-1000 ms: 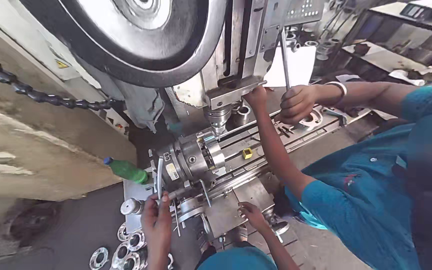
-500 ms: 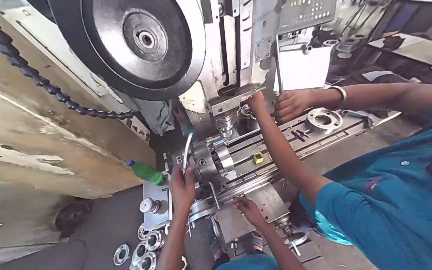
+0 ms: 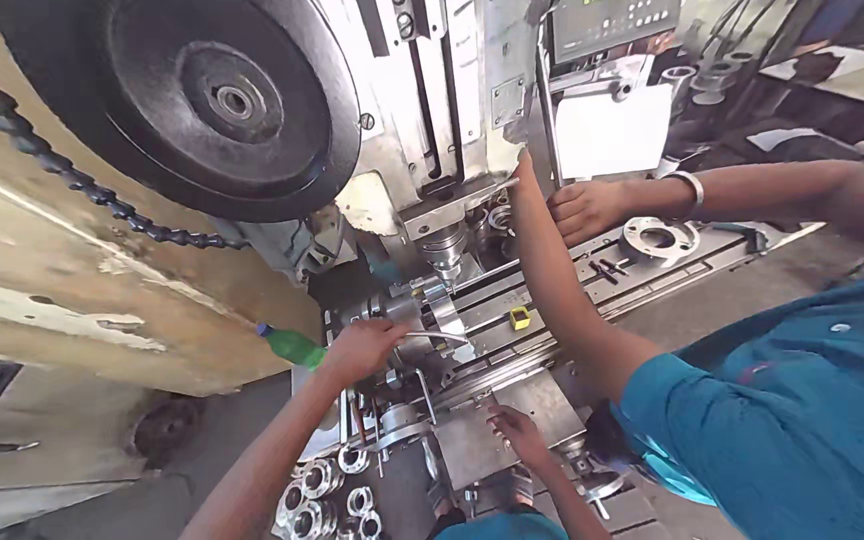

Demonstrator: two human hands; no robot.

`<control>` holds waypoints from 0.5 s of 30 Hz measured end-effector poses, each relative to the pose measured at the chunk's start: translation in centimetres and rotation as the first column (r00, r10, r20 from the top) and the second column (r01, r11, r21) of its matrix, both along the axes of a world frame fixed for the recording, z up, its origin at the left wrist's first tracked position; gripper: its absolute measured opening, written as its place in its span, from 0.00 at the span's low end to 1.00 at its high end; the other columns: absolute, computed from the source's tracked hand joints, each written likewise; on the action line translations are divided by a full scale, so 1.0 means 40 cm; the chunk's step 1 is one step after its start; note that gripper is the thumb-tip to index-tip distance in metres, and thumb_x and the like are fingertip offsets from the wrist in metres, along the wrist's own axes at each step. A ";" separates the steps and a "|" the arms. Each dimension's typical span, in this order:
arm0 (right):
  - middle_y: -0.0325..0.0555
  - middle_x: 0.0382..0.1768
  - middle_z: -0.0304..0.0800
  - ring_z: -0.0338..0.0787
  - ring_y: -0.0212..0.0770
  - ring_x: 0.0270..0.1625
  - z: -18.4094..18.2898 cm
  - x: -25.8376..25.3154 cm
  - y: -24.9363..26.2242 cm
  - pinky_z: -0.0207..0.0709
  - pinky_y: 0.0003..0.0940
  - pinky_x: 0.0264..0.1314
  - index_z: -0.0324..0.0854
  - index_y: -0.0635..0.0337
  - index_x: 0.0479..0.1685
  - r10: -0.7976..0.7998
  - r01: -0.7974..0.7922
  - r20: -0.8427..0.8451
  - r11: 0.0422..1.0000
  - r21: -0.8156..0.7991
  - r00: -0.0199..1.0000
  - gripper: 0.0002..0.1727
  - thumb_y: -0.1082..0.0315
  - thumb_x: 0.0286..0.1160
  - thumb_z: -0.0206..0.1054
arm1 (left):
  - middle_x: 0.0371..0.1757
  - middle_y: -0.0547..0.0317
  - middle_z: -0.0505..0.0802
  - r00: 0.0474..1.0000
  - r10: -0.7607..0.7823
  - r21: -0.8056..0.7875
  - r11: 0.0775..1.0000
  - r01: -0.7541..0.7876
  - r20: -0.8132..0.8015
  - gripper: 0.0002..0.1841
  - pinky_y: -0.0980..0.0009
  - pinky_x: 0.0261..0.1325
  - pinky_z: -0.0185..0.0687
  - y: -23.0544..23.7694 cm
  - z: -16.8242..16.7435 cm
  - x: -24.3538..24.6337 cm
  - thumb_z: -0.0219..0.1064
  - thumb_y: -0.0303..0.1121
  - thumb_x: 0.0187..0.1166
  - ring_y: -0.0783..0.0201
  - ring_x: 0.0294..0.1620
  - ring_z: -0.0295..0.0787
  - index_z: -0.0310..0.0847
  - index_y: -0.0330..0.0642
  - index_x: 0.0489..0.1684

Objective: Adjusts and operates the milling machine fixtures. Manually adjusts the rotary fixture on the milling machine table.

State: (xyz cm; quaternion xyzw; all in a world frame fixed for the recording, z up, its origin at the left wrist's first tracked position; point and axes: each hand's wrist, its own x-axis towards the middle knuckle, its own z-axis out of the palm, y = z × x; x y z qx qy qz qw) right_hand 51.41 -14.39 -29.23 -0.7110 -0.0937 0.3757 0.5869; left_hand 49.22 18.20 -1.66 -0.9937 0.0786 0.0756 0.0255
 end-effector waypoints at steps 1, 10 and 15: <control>0.48 0.53 0.95 0.95 0.41 0.49 -0.003 -0.001 0.004 0.89 0.43 0.55 0.82 0.58 0.70 0.003 -0.003 -0.001 1.000 0.001 1.000 0.19 0.60 0.87 0.60 | 0.60 0.43 0.92 0.999 -0.034 -0.007 0.999 0.034 -0.004 0.20 0.39 0.63 0.84 0.015 -0.001 0.002 0.51 0.44 0.94 0.40 0.61 0.91 0.79 0.55 0.78; 0.60 0.88 0.62 0.71 0.50 0.85 0.173 0.167 0.181 0.74 0.45 0.81 0.57 0.63 0.91 -0.185 0.105 0.291 0.958 0.268 0.939 0.47 0.50 0.73 0.72 | 0.43 0.38 0.93 0.943 0.068 -0.118 0.993 -0.030 0.326 0.22 0.38 0.32 0.87 0.079 -0.084 -0.074 0.53 0.47 0.92 0.37 0.34 0.95 0.84 0.35 0.57; 0.55 0.92 0.53 0.66 0.50 0.88 0.291 0.302 0.310 0.69 0.51 0.84 0.47 0.48 0.96 -0.095 0.030 0.199 0.951 0.307 0.975 0.51 0.47 0.75 0.72 | 0.35 0.42 0.91 0.884 0.021 -0.091 0.996 0.025 0.467 0.22 0.45 0.26 0.85 0.105 -0.115 -0.092 0.50 0.45 0.92 0.41 0.30 0.93 0.86 0.38 0.50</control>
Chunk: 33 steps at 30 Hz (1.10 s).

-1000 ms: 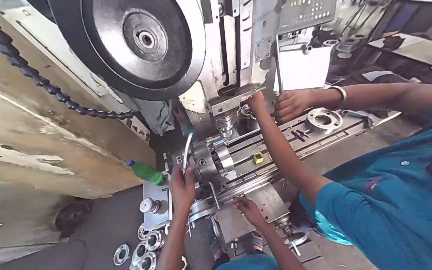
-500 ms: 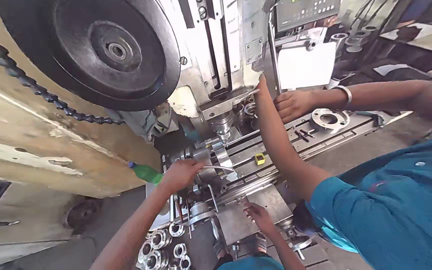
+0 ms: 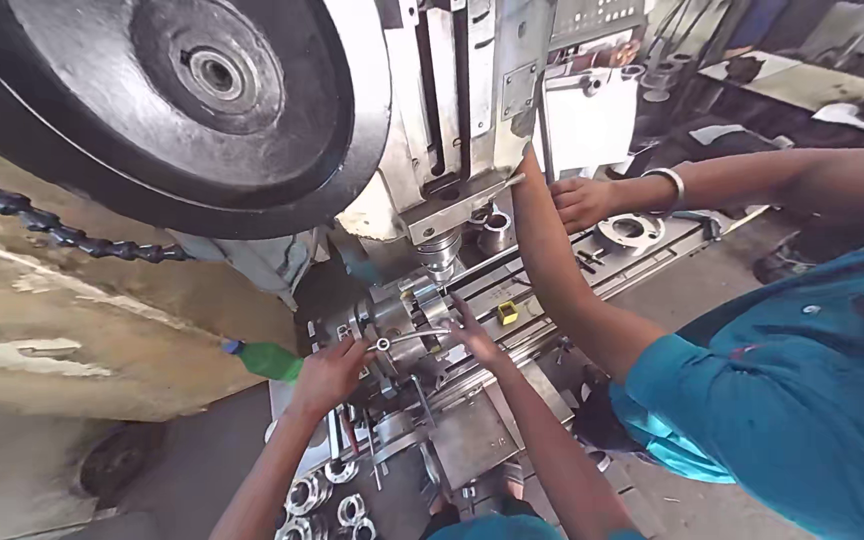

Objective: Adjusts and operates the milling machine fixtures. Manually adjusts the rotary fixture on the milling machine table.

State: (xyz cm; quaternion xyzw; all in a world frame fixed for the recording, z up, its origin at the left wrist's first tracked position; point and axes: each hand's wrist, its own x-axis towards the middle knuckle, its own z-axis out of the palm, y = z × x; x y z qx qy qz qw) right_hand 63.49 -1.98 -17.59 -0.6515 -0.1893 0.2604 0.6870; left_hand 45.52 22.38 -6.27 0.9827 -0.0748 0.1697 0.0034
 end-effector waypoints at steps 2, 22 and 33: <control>0.53 0.92 0.54 0.66 0.49 0.88 0.028 0.023 0.028 0.67 0.52 0.84 0.43 0.42 0.97 0.062 -0.060 -0.107 0.998 0.024 0.992 0.51 0.48 0.76 0.72 | 0.38 0.42 0.92 0.999 -0.027 -0.005 1.000 0.027 0.028 0.21 0.45 0.35 0.89 0.010 0.000 -0.001 0.50 0.45 0.92 0.40 0.38 0.93 0.87 0.38 0.49; 0.51 0.92 0.54 0.63 0.46 0.89 0.006 0.112 0.033 0.63 0.52 0.85 0.34 0.42 0.98 0.375 -0.372 -0.204 0.927 0.054 0.905 0.54 0.34 0.73 0.57 | 0.19 0.53 0.87 0.950 0.314 -0.322 0.899 -0.299 -0.005 0.26 0.52 0.23 0.81 -0.116 -0.037 -0.054 0.48 0.50 0.91 0.55 0.19 0.86 0.86 0.37 0.41; 0.59 0.84 0.66 0.80 0.64 0.72 0.033 0.254 0.043 0.83 0.66 0.56 0.39 0.38 0.95 0.610 -0.632 -0.186 0.769 -0.099 0.770 0.55 0.50 0.69 0.75 | 0.15 0.60 0.80 0.954 0.295 -0.405 0.868 -0.287 -0.043 0.28 0.64 0.20 0.74 -0.104 -0.036 -0.048 0.45 0.52 0.93 0.67 0.15 0.77 0.83 0.39 0.38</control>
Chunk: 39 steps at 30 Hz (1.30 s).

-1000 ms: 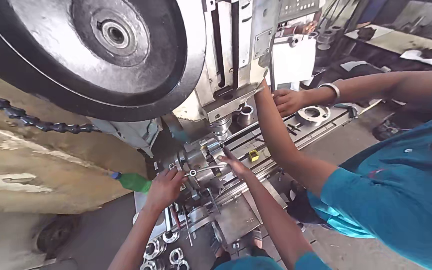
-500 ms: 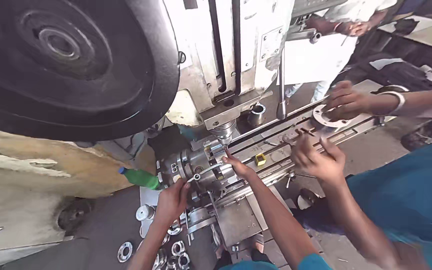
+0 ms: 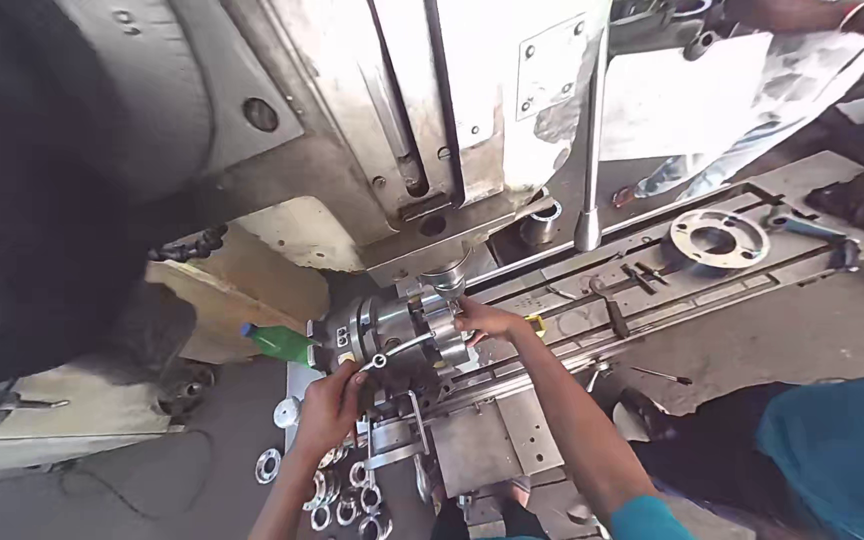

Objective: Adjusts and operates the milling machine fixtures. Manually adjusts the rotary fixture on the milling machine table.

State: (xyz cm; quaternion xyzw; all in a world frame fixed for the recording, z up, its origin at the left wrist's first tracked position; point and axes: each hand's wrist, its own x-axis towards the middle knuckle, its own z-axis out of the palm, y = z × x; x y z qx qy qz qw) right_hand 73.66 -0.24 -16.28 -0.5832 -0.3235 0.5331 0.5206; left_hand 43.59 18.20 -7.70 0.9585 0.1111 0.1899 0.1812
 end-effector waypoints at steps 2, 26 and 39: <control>0.59 0.81 0.70 0.83 0.62 0.69 0.004 0.009 -0.006 0.84 0.64 0.57 0.43 0.35 0.94 0.022 -0.022 0.024 1.000 0.022 0.999 0.53 0.56 0.71 0.76 | 0.16 0.60 0.80 1.000 0.000 -0.002 1.000 0.000 -0.012 0.29 0.66 0.20 0.75 0.000 0.005 0.000 0.44 0.53 0.93 0.68 0.15 0.77 0.83 0.39 0.38; 0.61 0.81 0.72 0.85 0.63 0.67 -0.039 -0.011 -0.013 0.85 0.60 0.57 0.49 0.40 0.95 -0.040 0.021 0.129 0.989 0.144 0.991 0.62 0.86 0.55 0.79 | 0.15 0.62 0.76 1.000 0.003 0.028 1.000 -0.003 -0.005 0.30 0.77 0.20 0.68 -0.007 0.003 0.000 0.44 0.54 0.94 0.77 0.14 0.70 0.80 0.36 0.36; 0.62 0.66 0.81 0.85 0.45 0.45 -0.089 -0.024 0.011 0.83 0.44 0.46 0.47 0.51 0.95 -0.075 0.033 0.201 0.978 0.205 0.977 0.63 0.80 0.50 0.82 | 0.26 0.49 0.90 0.955 -0.106 0.155 0.976 0.154 -0.278 0.29 0.51 0.29 0.85 0.052 0.090 0.030 0.43 0.50 0.91 0.54 0.25 0.89 0.86 0.34 0.45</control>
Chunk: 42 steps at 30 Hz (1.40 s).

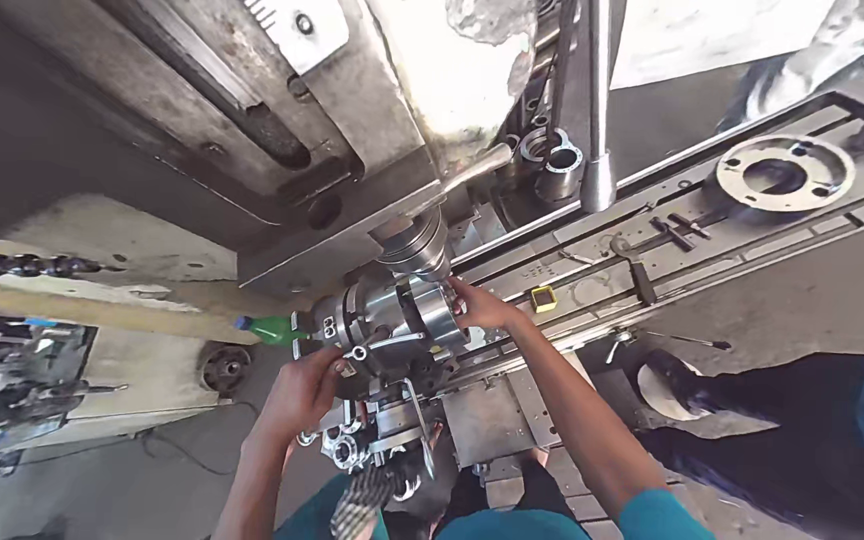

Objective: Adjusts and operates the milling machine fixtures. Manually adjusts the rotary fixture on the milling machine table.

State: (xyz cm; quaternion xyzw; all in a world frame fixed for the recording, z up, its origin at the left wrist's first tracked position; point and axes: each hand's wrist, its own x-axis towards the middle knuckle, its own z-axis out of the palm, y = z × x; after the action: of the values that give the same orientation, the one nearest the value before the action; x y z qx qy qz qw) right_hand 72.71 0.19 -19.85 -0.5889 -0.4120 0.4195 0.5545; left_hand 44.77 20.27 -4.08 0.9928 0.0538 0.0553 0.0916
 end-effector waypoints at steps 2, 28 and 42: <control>0.62 0.65 0.81 0.85 0.45 0.44 -0.001 0.000 0.002 0.82 0.44 0.46 0.47 0.50 0.95 -0.010 0.010 -0.016 1.000 0.005 1.000 0.64 0.82 0.48 0.81 | 0.20 0.50 0.86 0.996 0.082 0.004 0.997 -0.083 0.036 0.30 0.52 0.24 0.80 -0.025 -0.015 -0.002 0.44 0.52 0.91 0.55 0.19 0.85 0.85 0.34 0.39; 0.62 0.68 0.81 0.86 0.53 0.61 0.035 0.012 0.002 0.80 0.52 0.64 0.56 0.59 0.88 -0.015 0.023 0.138 0.998 -0.058 0.990 0.60 0.83 0.41 0.84 | 0.12 0.72 0.65 0.568 0.815 -0.988 -0.034 -0.147 -0.113 0.15 0.80 0.10 0.58 -0.388 -0.112 0.088 0.42 0.37 0.96 0.76 0.07 0.57 0.67 0.48 0.35; 0.65 0.70 0.80 0.86 0.58 0.67 0.039 0.019 0.002 0.83 0.58 0.65 0.56 0.61 0.88 0.008 0.000 0.127 0.998 -0.065 0.992 0.59 0.79 0.43 0.85 | 0.36 0.61 0.83 0.697 0.690 -0.637 0.630 -0.445 0.195 0.21 0.76 0.28 0.77 -0.304 -0.115 0.156 0.52 0.40 0.92 0.76 0.24 0.77 0.68 0.34 0.73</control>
State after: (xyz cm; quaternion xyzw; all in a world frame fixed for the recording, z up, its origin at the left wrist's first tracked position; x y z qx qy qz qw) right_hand 73.46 0.26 -18.27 -0.6313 -0.4336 0.3956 0.5069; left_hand 51.02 8.10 -8.68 0.8149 0.3644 0.2771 0.3556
